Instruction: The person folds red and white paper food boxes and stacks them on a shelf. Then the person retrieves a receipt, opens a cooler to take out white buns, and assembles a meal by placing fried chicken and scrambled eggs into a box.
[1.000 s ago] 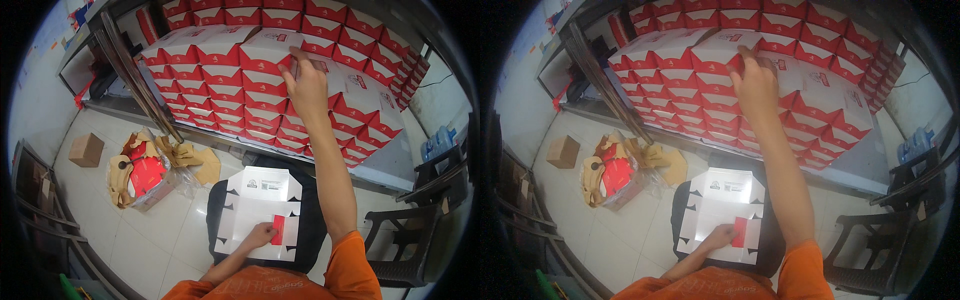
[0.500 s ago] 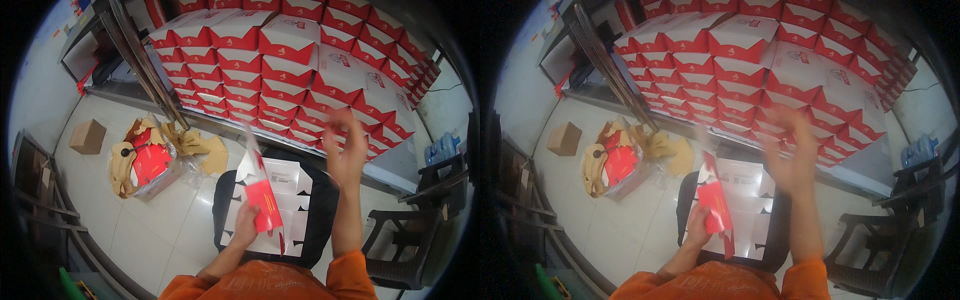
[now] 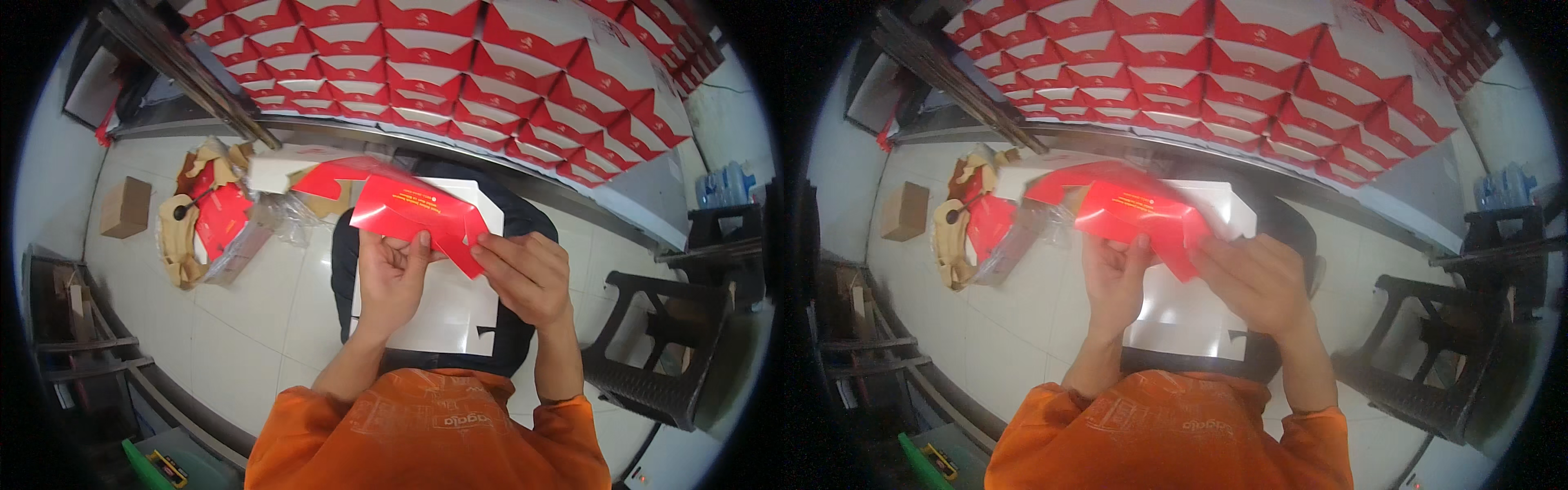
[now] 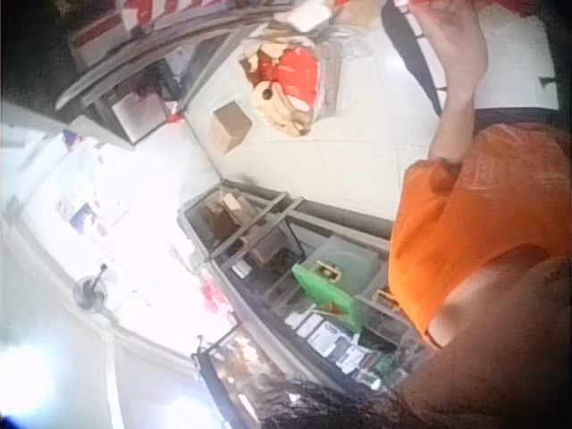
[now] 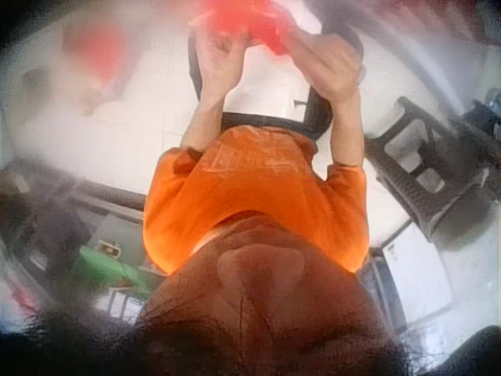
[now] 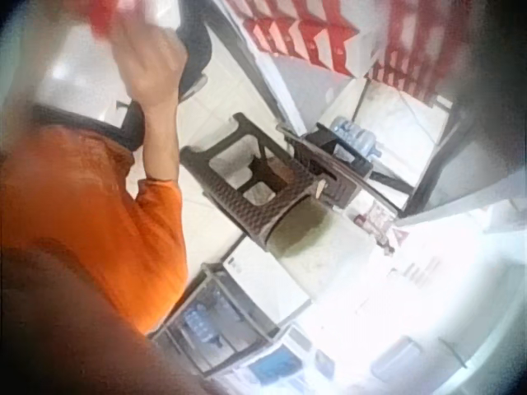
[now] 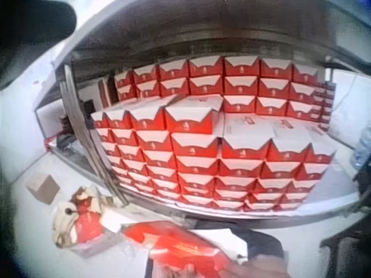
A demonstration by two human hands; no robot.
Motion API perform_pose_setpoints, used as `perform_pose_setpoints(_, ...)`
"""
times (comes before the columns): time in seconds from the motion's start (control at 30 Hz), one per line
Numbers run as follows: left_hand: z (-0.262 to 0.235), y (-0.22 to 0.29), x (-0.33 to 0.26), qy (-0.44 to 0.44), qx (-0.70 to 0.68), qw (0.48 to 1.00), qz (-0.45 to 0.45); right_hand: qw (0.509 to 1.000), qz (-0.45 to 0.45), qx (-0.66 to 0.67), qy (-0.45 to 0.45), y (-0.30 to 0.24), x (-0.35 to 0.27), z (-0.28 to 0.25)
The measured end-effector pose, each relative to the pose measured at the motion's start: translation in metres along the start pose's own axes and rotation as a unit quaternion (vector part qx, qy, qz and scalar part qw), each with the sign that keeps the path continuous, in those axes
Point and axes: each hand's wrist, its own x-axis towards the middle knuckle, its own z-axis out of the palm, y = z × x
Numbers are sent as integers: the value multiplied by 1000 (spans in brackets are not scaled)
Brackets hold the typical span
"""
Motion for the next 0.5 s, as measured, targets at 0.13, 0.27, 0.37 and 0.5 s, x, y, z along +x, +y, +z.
perform_pose_setpoints(0.13,2,-16,-18,-94,288,953,22,985,162,58,-9,-17,-5,15)
perform_pose_setpoints(0.27,3,5,-13,-272,326,905,-7,854,405,327,-2,-9,-28,25)
perform_pose_setpoints(0.37,8,22,-27,-301,390,870,-9,800,445,402,-5,-31,-45,34)
perform_pose_setpoints(0.5,-14,27,-45,-253,283,920,-97,725,458,426,288,-37,-39,47)
